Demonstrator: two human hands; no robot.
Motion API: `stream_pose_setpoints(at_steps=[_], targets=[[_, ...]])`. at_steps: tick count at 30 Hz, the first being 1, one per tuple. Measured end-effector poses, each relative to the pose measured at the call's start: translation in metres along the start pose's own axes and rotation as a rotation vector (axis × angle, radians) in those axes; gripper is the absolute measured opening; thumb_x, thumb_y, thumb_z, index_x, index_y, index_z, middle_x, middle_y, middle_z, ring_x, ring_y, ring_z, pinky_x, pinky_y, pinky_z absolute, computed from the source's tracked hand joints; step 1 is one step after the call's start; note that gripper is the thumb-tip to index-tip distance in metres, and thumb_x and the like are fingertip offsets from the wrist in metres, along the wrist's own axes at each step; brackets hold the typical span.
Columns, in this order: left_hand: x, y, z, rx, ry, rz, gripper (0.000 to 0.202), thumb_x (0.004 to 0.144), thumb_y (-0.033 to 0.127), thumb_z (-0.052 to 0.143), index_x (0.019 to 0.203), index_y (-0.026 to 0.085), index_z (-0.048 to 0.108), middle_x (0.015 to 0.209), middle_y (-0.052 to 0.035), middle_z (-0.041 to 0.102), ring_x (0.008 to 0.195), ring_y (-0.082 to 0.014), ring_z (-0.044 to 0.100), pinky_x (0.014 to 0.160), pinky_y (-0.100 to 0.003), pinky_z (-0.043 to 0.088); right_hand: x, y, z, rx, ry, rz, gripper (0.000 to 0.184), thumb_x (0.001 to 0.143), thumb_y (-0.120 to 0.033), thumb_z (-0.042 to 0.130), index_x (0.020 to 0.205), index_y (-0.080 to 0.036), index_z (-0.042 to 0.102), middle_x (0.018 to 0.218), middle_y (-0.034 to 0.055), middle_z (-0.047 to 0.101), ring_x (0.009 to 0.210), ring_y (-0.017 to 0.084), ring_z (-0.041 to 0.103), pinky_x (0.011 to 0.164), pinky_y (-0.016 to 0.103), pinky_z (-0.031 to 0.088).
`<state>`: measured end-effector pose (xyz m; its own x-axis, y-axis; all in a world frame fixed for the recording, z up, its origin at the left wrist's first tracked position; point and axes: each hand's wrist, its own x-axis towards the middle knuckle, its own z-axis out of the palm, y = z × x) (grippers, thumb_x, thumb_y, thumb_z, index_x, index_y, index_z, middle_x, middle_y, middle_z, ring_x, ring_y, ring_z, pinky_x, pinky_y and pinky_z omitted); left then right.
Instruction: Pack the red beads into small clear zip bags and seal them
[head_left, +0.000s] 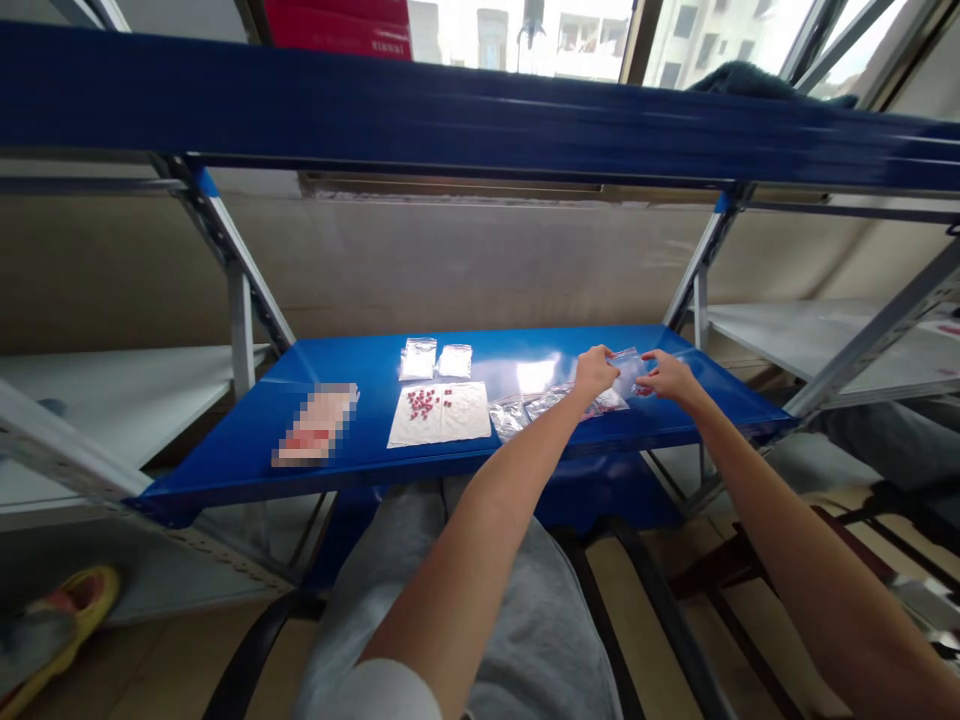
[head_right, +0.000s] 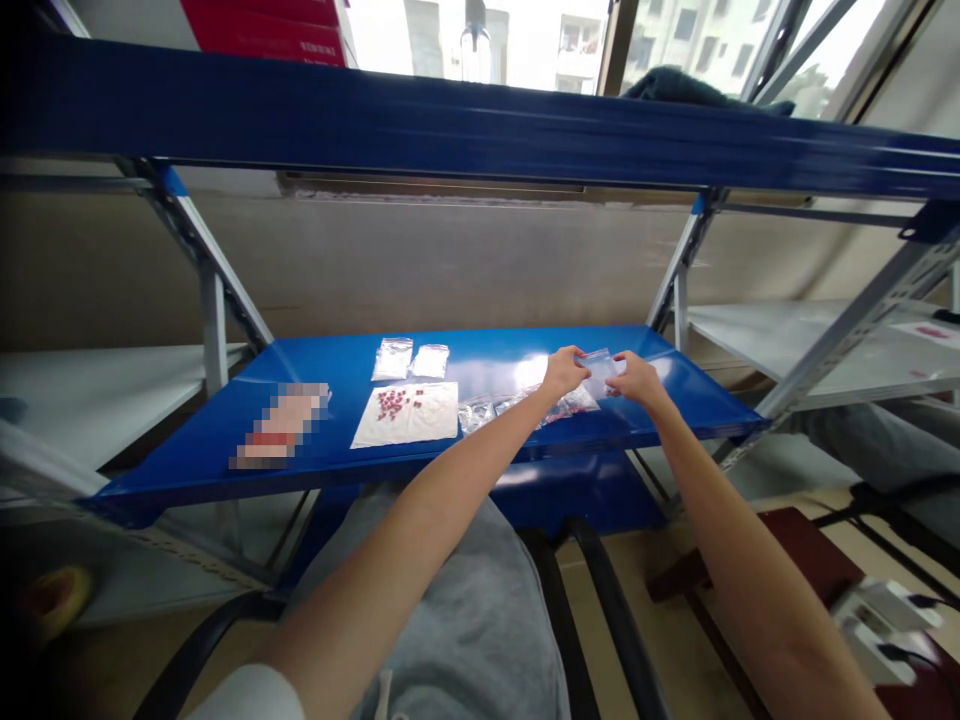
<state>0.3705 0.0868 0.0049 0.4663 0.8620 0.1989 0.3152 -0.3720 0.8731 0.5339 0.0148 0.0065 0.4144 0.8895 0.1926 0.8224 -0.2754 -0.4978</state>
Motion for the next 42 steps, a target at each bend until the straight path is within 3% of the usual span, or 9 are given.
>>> stream_pose_setpoints(at_steps=[5,8,11,14,17,22,30,36,42], targets=[[0.001,-0.006,0.017,0.148,-0.019,0.032,0.038,0.077,0.016,0.078,0.114,0.016,0.069,0.110,-0.0125,0.072,0.104,-0.0249,0.066,0.093,-0.035,0.051,-0.004,0.016,0.012,-0.261,-0.054,0.032,0.058,0.084,-0.021,0.066,0.139,-0.006,0.054,0.097,0.0162,0.077,0.090,0.030,0.074,0.080,0.033,0.052],[-0.010,-0.013,0.006,0.226,0.011,0.087,0.029,0.085,0.016,0.069,0.114,0.013,0.069,0.118,-0.0164,0.067,0.113,-0.0269,0.062,0.097,-0.038,0.049,-0.014,0.017,0.019,-0.392,-0.039,-0.016,0.050,0.092,-0.026,0.059,0.139,-0.008,0.056,0.110,0.0217,0.074,0.105,0.033,0.070,0.089,0.037,0.049],[-0.031,-0.021,-0.015,0.291,0.024,0.151,0.019,0.089,0.013,0.058,0.102,0.013,0.072,0.113,-0.0164,0.067,0.111,-0.0266,0.062,0.099,-0.038,0.048,-0.027,0.015,0.023,-0.486,0.013,-0.087,0.045,0.100,-0.033,0.048,0.137,-0.009,0.059,0.115,0.0256,0.071,0.111,0.035,0.067,0.096,0.044,0.046],[-0.058,-0.028,-0.032,0.340,0.012,0.205,0.020,0.092,0.021,0.057,0.102,0.015,0.073,0.109,-0.0139,0.069,0.109,-0.0268,0.063,0.101,-0.040,0.048,-0.041,0.009,0.026,-0.438,0.054,-0.264,0.044,0.103,-0.034,0.043,0.138,-0.016,0.063,0.123,0.0214,0.070,0.116,0.034,0.064,0.101,0.044,0.044],[-0.089,-0.032,-0.037,0.462,-0.037,0.292,0.024,0.094,0.032,0.059,0.104,0.016,0.074,0.109,-0.0135,0.069,0.111,-0.0291,0.062,0.103,-0.043,0.047,-0.057,0.002,0.031,-0.348,0.034,-0.442,0.043,0.103,-0.036,0.044,0.137,-0.021,0.066,0.133,0.0145,0.068,0.120,0.031,0.062,0.103,0.040,0.045],[-0.123,-0.032,-0.029,0.709,-0.071,0.357,0.028,0.098,0.033,0.054,0.109,0.014,0.072,0.116,-0.0174,0.068,0.117,-0.0322,0.059,0.103,-0.046,0.047,-0.081,-0.001,0.038,-0.390,0.018,-0.440,0.042,0.103,-0.039,0.044,0.131,-0.025,0.071,0.134,0.0139,0.067,0.120,0.032,0.062,0.096,0.039,0.049],[-0.128,-0.034,-0.033,0.727,-0.051,0.410,0.032,0.101,0.030,0.047,0.115,0.016,0.072,0.128,-0.0185,0.060,0.124,-0.0326,0.054,0.103,-0.045,0.046,-0.100,0.008,0.034,-0.445,0.027,-0.409,0.043,0.103,-0.038,0.041,0.131,-0.026,0.071,0.129,0.0136,0.069,0.109,0.031,0.065,0.086,0.037,0.051],[-0.129,-0.032,-0.036,0.779,-0.068,0.440,0.035,0.102,0.028,0.044,0.120,0.017,0.072,0.112,-0.0174,0.065,0.110,-0.0298,0.059,0.099,-0.043,0.048,-0.106,0.011,0.036,-0.462,0.053,-0.429,0.044,0.104,-0.039,0.039,0.132,-0.025,0.070,0.129,0.0144,0.068,0.103,0.031,0.066,0.084,0.037,0.051],[-0.131,-0.033,-0.038,0.835,-0.061,0.450,0.034,0.102,0.027,0.045,0.123,0.017,0.069,0.111,-0.0162,0.066,0.108,-0.0287,0.060,0.099,-0.042,0.047,-0.101,0.018,0.040,-0.488,0.115,-0.469,0.044,0.103,-0.039,0.041,0.135,-0.024,0.069,0.124,0.0152,0.069,0.101,0.032,0.065,0.084,0.039,0.051]])
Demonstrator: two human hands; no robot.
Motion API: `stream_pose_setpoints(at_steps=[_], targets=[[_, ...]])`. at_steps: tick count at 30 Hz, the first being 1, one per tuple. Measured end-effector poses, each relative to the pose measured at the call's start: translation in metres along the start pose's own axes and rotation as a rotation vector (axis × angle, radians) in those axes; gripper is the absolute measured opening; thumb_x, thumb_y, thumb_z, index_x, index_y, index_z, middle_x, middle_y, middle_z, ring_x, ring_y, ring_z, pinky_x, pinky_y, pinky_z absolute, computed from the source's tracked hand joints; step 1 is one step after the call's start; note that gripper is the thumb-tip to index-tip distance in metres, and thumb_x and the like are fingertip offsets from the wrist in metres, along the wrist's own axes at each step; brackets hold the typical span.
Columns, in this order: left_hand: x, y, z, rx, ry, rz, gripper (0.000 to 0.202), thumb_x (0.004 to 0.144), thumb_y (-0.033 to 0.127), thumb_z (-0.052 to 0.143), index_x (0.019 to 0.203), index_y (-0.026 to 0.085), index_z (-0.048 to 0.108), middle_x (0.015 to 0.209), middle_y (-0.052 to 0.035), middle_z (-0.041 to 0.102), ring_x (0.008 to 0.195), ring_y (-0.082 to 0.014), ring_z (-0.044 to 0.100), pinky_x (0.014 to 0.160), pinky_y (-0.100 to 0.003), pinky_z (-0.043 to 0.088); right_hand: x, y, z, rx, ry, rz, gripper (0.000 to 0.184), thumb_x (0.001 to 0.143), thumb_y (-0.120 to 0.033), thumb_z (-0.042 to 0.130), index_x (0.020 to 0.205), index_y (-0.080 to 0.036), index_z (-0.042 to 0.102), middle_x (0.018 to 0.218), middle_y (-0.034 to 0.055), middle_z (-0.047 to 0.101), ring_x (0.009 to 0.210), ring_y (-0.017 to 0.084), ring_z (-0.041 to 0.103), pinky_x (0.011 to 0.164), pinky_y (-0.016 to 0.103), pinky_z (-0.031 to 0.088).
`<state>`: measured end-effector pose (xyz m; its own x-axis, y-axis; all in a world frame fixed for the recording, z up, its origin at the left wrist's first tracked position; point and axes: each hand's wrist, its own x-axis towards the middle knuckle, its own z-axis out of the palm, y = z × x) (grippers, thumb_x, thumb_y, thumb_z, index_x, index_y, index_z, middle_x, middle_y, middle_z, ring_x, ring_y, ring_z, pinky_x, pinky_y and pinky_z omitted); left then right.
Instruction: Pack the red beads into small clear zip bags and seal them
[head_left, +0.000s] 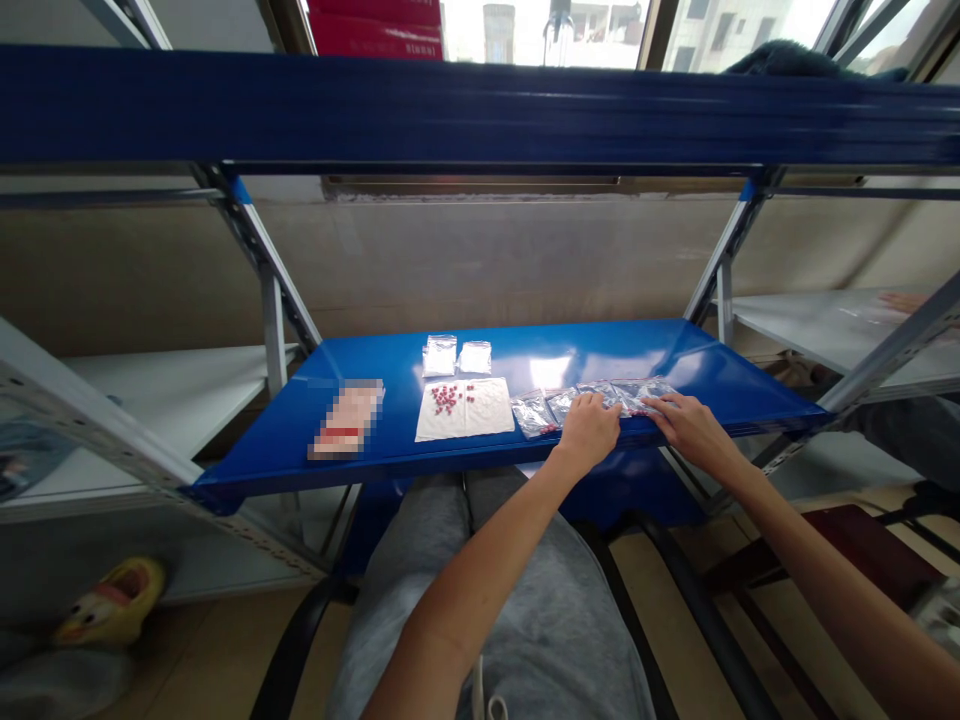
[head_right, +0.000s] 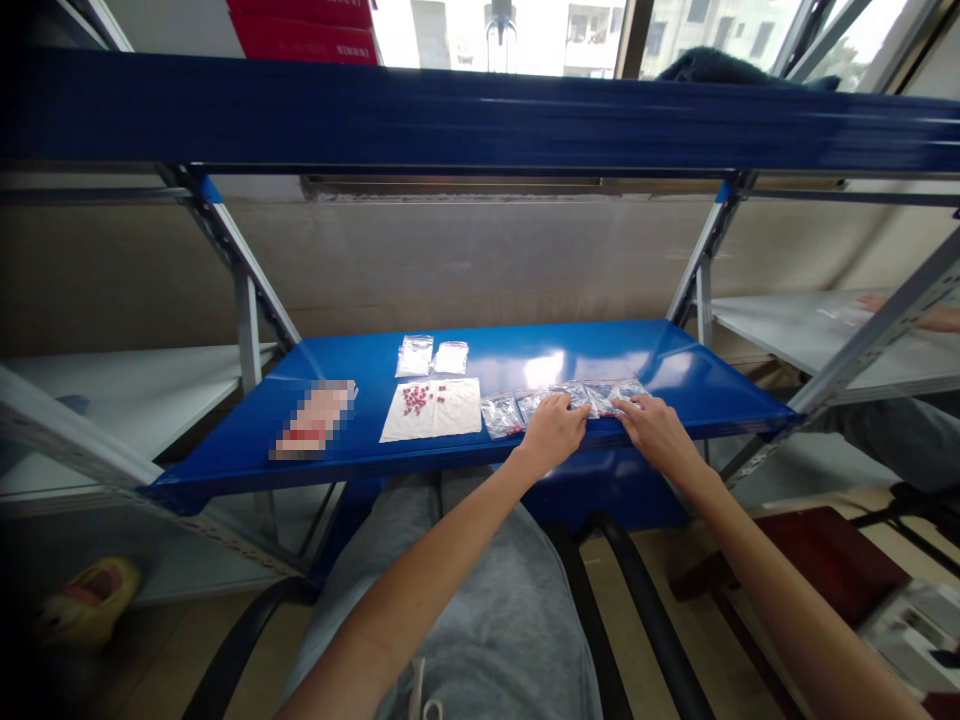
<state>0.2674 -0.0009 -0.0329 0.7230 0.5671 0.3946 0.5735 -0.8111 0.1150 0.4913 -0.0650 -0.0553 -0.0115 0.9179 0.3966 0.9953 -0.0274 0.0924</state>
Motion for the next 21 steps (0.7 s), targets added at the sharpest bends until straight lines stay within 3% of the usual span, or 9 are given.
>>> stream_pose_setpoints(at_steps=[4,11,16,21], targets=[[-0.002,0.000,0.000,0.006,-0.001,-0.010,0.033,0.102,0.028,0.046,0.123,0.017,0.069,0.114,-0.0149,0.065,0.107,-0.0268,0.061,0.098,-0.041,0.048,0.001,0.000,0.004,0.029,0.055,-0.011,0.045,0.103,-0.041,0.042,0.135,-0.022,0.068,0.120,0.0157,0.071,0.105,0.031,0.065,0.087,0.039,0.051],[-0.001,0.000,0.000,0.011,-0.003,0.006,0.034,0.102,0.024,0.044,0.125,0.015,0.066,0.114,-0.0145,0.066,0.108,-0.0257,0.062,0.100,-0.041,0.047,-0.001,-0.011,0.002,-0.034,0.068,0.005,0.040,0.102,-0.040,0.045,0.128,-0.029,0.074,0.125,0.0160,0.069,0.111,0.034,0.064,0.085,0.043,0.053],[-0.001,-0.001,0.000,0.011,-0.012,0.027,0.032,0.101,0.022,0.043,0.119,0.014,0.068,0.113,-0.0142,0.067,0.113,-0.0257,0.061,0.105,-0.042,0.045,0.004,-0.007,0.002,-0.004,0.081,-0.083,0.039,0.102,-0.037,0.046,0.125,-0.026,0.075,0.128,0.0159,0.069,0.118,0.033,0.062,0.094,0.044,0.052],[-0.006,0.000,-0.004,-0.040,0.031,0.014,0.034,0.101,0.023,0.045,0.126,0.015,0.067,0.120,-0.0147,0.067,0.117,-0.0255,0.061,0.107,-0.042,0.046,0.005,-0.003,0.003,0.046,0.093,-0.091,0.043,0.102,-0.038,0.045,0.132,-0.021,0.070,0.127,0.0184,0.068,0.121,0.034,0.061,0.096,0.046,0.052]])
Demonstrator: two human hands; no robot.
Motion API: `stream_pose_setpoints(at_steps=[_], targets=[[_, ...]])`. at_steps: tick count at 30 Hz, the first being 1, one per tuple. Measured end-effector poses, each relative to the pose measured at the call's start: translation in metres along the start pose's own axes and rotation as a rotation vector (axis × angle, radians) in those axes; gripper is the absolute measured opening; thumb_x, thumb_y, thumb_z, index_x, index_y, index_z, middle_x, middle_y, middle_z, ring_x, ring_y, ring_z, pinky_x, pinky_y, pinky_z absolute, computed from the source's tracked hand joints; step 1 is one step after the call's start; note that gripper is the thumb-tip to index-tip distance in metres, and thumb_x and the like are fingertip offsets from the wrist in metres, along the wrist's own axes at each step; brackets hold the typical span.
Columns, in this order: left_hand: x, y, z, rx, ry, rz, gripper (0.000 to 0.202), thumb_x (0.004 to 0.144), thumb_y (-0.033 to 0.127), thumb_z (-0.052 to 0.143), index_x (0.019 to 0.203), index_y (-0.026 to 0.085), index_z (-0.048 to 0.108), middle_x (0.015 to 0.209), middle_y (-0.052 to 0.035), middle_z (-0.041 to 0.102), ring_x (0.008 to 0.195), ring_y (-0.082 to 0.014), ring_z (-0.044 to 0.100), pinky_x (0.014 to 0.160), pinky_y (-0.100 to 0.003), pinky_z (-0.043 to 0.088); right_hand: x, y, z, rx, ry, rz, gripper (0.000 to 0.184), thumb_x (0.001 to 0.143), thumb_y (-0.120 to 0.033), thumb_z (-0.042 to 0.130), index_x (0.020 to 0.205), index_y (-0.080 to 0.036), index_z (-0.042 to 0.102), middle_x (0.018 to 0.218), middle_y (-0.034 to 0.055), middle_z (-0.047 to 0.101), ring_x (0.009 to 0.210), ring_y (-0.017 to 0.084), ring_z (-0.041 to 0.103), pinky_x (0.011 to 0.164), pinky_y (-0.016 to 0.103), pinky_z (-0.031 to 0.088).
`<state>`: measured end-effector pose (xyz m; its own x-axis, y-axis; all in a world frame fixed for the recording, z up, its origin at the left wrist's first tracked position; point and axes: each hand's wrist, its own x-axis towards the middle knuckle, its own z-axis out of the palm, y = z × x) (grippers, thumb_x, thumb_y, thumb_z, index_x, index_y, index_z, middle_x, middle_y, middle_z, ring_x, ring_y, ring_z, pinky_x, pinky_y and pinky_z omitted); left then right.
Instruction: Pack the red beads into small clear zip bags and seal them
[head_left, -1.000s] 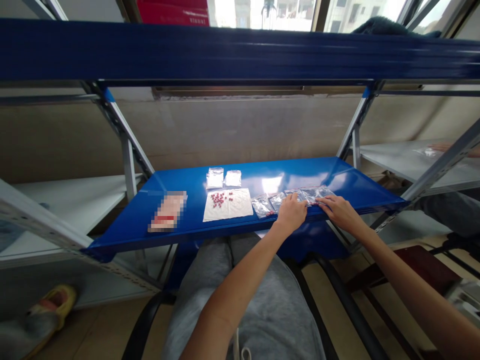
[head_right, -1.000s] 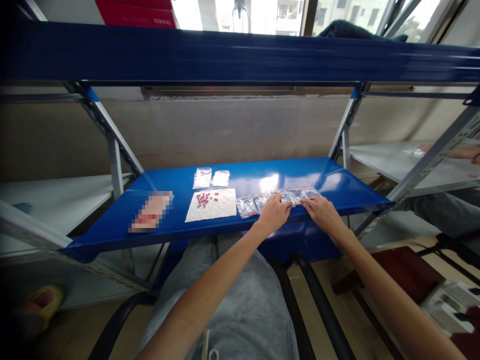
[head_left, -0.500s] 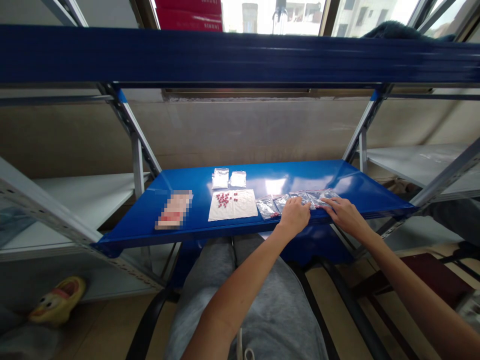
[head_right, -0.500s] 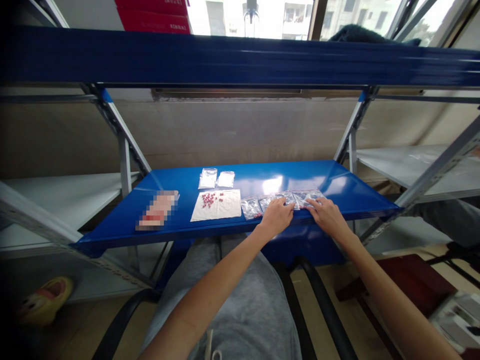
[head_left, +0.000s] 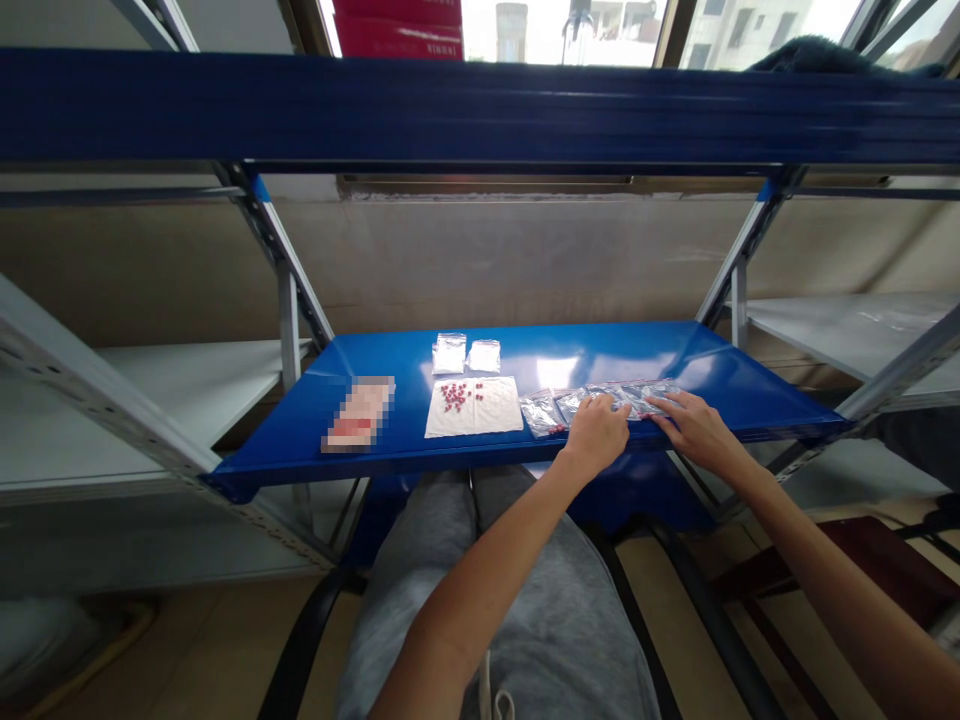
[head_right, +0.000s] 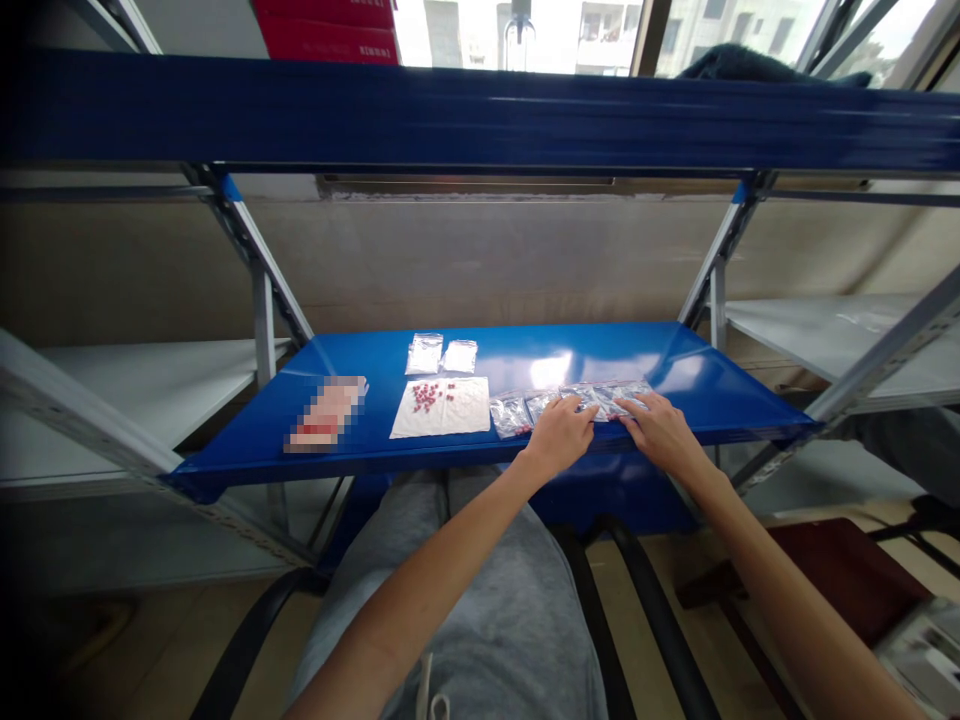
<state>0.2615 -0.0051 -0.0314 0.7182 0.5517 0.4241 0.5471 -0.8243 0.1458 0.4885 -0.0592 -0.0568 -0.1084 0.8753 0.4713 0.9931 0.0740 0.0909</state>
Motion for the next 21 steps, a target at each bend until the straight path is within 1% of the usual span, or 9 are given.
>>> stream_pose_setpoints(at_steps=[3,6,8,11,13,16,18,19,21], targets=[[-0.013,-0.004,-0.012,-0.064,0.089,-0.046,0.035,0.101,0.025,0.047,0.130,0.019,0.067,0.128,-0.0133,0.065,0.121,-0.0252,0.060,0.107,-0.040,0.048,0.003,-0.003,-0.003,0.052,0.041,0.018,0.045,0.101,-0.039,0.045,0.132,-0.017,0.068,0.122,0.0190,0.070,0.116,0.035,0.063,0.096,0.048,0.051],[-0.035,-0.019,-0.033,-0.097,0.206,-0.148,0.034,0.099,0.025,0.052,0.129,0.021,0.068,0.131,-0.0112,0.064,0.123,-0.0256,0.059,0.106,-0.041,0.050,0.015,-0.018,-0.009,0.120,0.107,0.024,0.043,0.100,-0.034,0.044,0.127,-0.013,0.069,0.116,0.0199,0.071,0.110,0.035,0.064,0.098,0.050,0.049],[-0.053,-0.040,-0.051,-0.099,0.260,-0.260,0.032,0.098,0.023,0.053,0.125,0.022,0.071,0.127,-0.0107,0.066,0.118,-0.0251,0.060,0.104,-0.040,0.051,0.032,-0.039,-0.013,0.193,0.142,0.017,0.040,0.099,-0.032,0.045,0.124,-0.012,0.070,0.112,0.0194,0.072,0.107,0.035,0.064,0.098,0.049,0.048],[-0.072,-0.083,-0.075,-0.056,0.285,-0.429,0.033,0.099,0.021,0.051,0.124,0.020,0.072,0.121,-0.0114,0.068,0.113,-0.0253,0.062,0.102,-0.039,0.052,0.071,-0.085,-0.013,0.345,0.143,0.008,0.036,0.097,-0.031,0.048,0.120,-0.015,0.071,0.109,0.0165,0.074,0.105,0.032,0.065,0.095,0.045,0.049],[-0.076,-0.116,-0.086,-0.001,0.236,-0.538,0.036,0.098,0.017,0.049,0.126,0.018,0.072,0.120,-0.0128,0.069,0.114,-0.0266,0.062,0.102,-0.039,0.051,0.105,-0.120,-0.008,0.495,0.075,0.033,0.033,0.096,-0.030,0.051,0.119,-0.018,0.071,0.103,0.0121,0.075,0.096,0.027,0.068,0.088,0.039,0.050],[-0.069,-0.160,-0.093,0.065,0.077,-0.669,0.041,0.097,0.012,0.046,0.132,0.016,0.068,0.124,-0.0162,0.068,0.119,-0.0280,0.061,0.102,-0.038,0.051,0.159,-0.170,0.009,0.668,-0.076,0.158,0.029,0.093,-0.023,0.056,0.117,-0.020,0.071,0.095,0.0067,0.077,0.084,0.021,0.069,0.079,0.031,0.049],[-0.059,-0.180,-0.093,0.068,0.035,-0.692,0.043,0.094,0.009,0.050,0.132,0.017,0.068,0.125,-0.0173,0.068,0.121,-0.0294,0.062,0.101,-0.039,0.051,0.190,-0.196,0.023,0.706,-0.161,0.273,0.028,0.090,-0.020,0.060,0.116,-0.019,0.070,0.096,0.0071,0.076,0.084,0.020,0.069,0.078,0.029,0.048],[-0.053,-0.187,-0.092,0.068,0.025,-0.699,0.043,0.093,0.009,0.051,0.131,0.017,0.068,0.124,-0.0174,0.069,0.121,-0.0301,0.062,0.101,-0.040,0.051,0.203,-0.206,0.030,0.714,-0.170,0.311,0.028,0.089,-0.019,0.062,0.115,-0.018,0.069,0.099,0.0079,0.076,0.087,0.020,0.068,0.080,0.028,0.047],[-0.043,-0.197,-0.089,0.059,0.016,-0.707,0.041,0.092,0.008,0.052,0.128,0.019,0.070,0.119,-0.0161,0.072,0.120,-0.0297,0.063,0.101,-0.040,0.051,0.222,-0.221,0.044,0.721,-0.170,0.340,0.027,0.085,-0.017,0.066,0.112,-0.016,0.069,0.103,0.0100,0.075,0.091,0.021,0.067,0.083,0.029,0.047]])
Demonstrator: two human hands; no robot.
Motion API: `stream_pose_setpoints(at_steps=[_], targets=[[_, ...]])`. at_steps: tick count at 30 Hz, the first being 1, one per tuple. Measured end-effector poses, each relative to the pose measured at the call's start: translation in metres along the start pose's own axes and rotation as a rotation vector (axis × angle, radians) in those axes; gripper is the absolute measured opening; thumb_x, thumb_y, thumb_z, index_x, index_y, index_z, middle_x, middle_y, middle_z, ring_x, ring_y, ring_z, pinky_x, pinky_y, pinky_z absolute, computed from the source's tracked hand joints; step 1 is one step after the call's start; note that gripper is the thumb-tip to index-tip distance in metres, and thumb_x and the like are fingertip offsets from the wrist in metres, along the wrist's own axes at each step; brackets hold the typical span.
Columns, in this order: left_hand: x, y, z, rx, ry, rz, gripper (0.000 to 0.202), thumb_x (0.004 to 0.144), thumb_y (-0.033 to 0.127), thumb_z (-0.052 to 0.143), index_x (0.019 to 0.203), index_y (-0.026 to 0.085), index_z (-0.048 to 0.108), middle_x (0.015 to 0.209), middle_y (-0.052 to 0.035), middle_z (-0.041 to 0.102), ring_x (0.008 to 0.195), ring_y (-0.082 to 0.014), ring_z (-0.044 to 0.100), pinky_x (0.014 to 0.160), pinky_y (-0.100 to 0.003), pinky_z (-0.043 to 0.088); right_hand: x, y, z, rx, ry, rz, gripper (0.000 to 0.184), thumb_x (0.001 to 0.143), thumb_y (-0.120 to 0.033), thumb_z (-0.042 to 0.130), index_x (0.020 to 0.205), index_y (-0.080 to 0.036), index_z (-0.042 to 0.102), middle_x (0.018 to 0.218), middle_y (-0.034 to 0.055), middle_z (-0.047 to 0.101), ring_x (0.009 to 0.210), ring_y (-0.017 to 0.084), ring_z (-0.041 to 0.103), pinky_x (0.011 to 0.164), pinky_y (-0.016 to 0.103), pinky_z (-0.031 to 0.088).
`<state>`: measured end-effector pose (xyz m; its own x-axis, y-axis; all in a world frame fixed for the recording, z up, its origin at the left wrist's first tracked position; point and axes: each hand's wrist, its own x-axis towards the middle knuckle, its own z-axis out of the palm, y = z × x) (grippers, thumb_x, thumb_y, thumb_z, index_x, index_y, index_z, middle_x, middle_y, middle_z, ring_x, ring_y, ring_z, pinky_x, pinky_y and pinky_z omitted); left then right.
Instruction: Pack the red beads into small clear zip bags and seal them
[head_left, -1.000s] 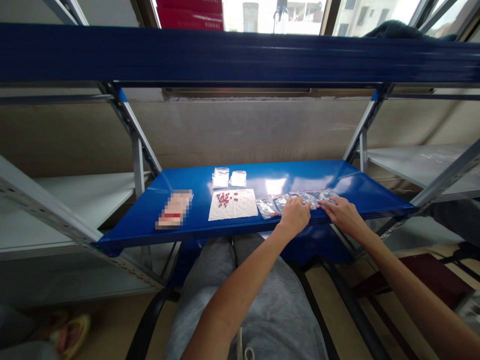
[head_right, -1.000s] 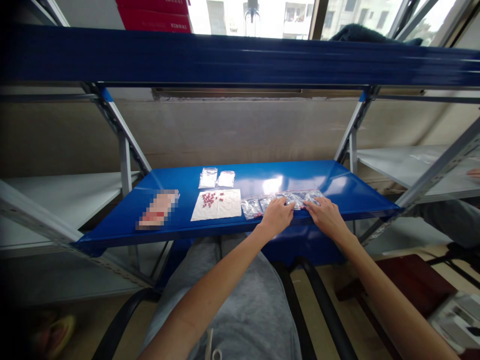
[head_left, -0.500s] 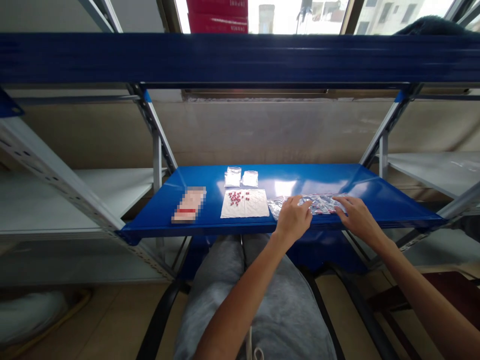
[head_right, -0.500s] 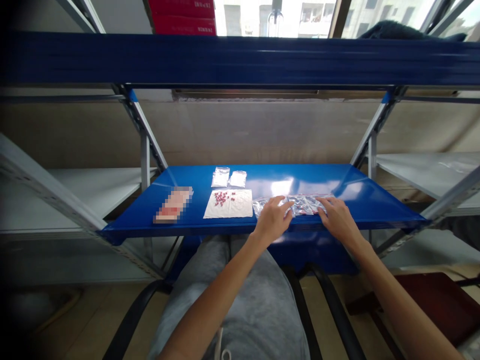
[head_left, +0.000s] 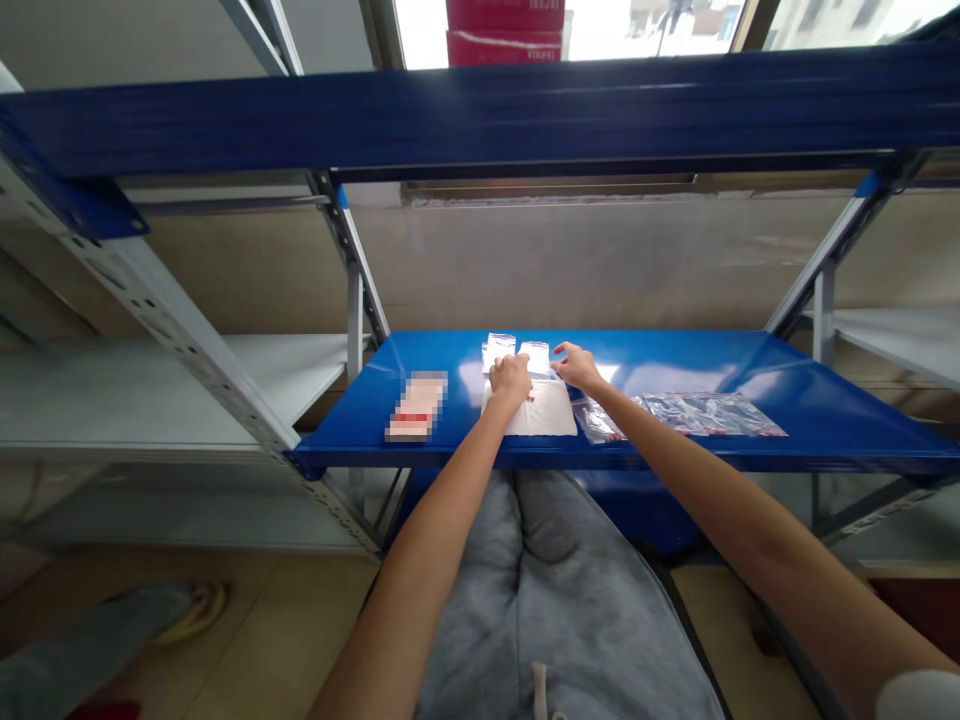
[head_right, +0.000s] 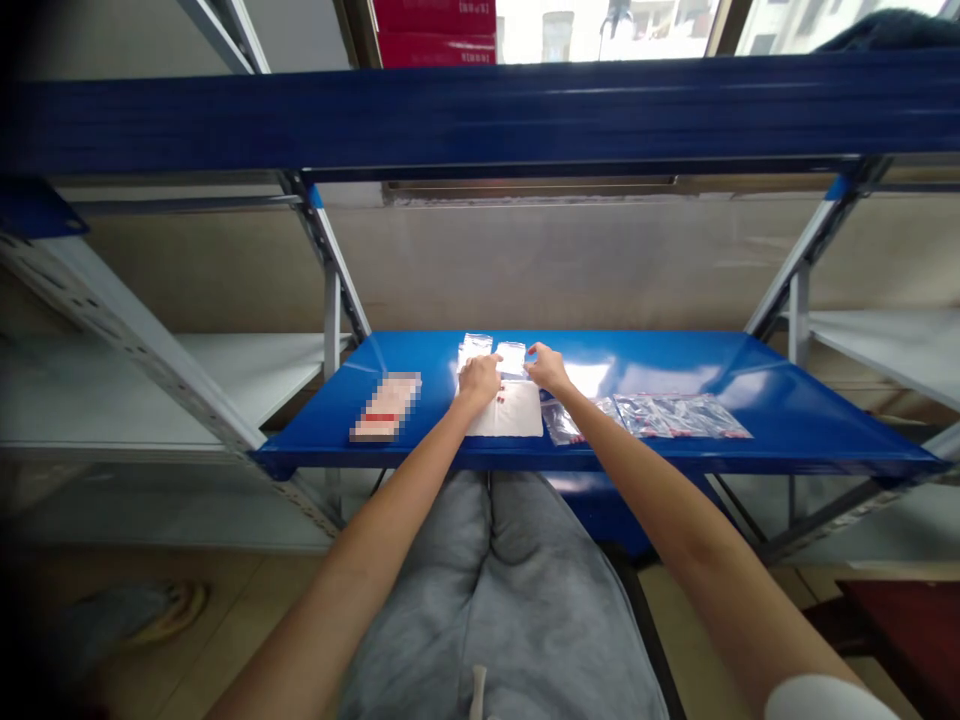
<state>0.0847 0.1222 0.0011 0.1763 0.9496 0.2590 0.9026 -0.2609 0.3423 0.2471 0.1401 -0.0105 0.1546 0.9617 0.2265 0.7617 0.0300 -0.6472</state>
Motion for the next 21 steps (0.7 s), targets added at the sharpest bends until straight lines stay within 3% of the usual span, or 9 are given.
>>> stream_pose_setpoints(at_steps=[5,11,16,19,21], targets=[[0.015,0.004,0.008,-0.056,0.020,-0.013,0.034,0.093,0.008,0.054,0.119,0.018,0.073,0.107,-0.0150,0.076,0.110,-0.0283,0.070,0.093,-0.037,0.054,0.016,-0.004,0.024,0.051,0.027,0.027,0.029,0.074,-0.009,0.067,0.101,-0.017,0.067,0.105,0.0102,0.072,0.098,0.023,0.063,0.087,0.031,0.046],[0.007,0.007,0.003,-0.162,0.117,0.015,0.031,0.095,0.008,0.050,0.111,0.015,0.075,0.102,-0.0154,0.077,0.105,-0.0268,0.070,0.086,-0.034,0.055,0.013,-0.006,0.018,0.208,0.066,0.073,0.030,0.065,-0.006,0.062,0.092,-0.018,0.061,0.095,0.0081,0.068,0.090,0.021,0.060,0.081,0.032,0.047],[-0.015,0.019,-0.024,-0.367,0.292,0.142,0.032,0.097,0.009,0.049,0.113,0.019,0.075,0.114,-0.0100,0.076,0.107,-0.0205,0.068,0.093,-0.033,0.054,-0.003,-0.012,-0.001,0.438,0.115,0.146,0.037,0.076,-0.030,0.064,0.111,-0.021,0.055,0.091,0.0048,0.066,0.075,0.018,0.062,0.064,0.029,0.049],[-0.038,0.025,-0.041,-0.649,0.426,0.227,0.027,0.097,0.012,0.052,0.107,0.019,0.076,0.109,-0.0075,0.077,0.099,-0.0178,0.070,0.088,-0.029,0.056,-0.032,-0.025,-0.014,0.739,0.146,0.182,0.047,0.081,-0.052,0.064,0.118,-0.027,0.051,0.104,0.0060,0.067,0.080,0.019,0.065,0.062,0.028,0.052],[-0.059,0.025,-0.048,-0.779,0.407,0.234,0.023,0.095,0.013,0.056,0.104,0.019,0.076,0.107,-0.0063,0.077,0.095,-0.0169,0.070,0.082,-0.027,0.057,-0.060,-0.036,-0.022,0.962,0.106,0.159,0.051,0.079,-0.058,0.067,0.119,-0.030,0.051,0.110,0.0057,0.068,0.087,0.020,0.068,0.066,0.029,0.054]])
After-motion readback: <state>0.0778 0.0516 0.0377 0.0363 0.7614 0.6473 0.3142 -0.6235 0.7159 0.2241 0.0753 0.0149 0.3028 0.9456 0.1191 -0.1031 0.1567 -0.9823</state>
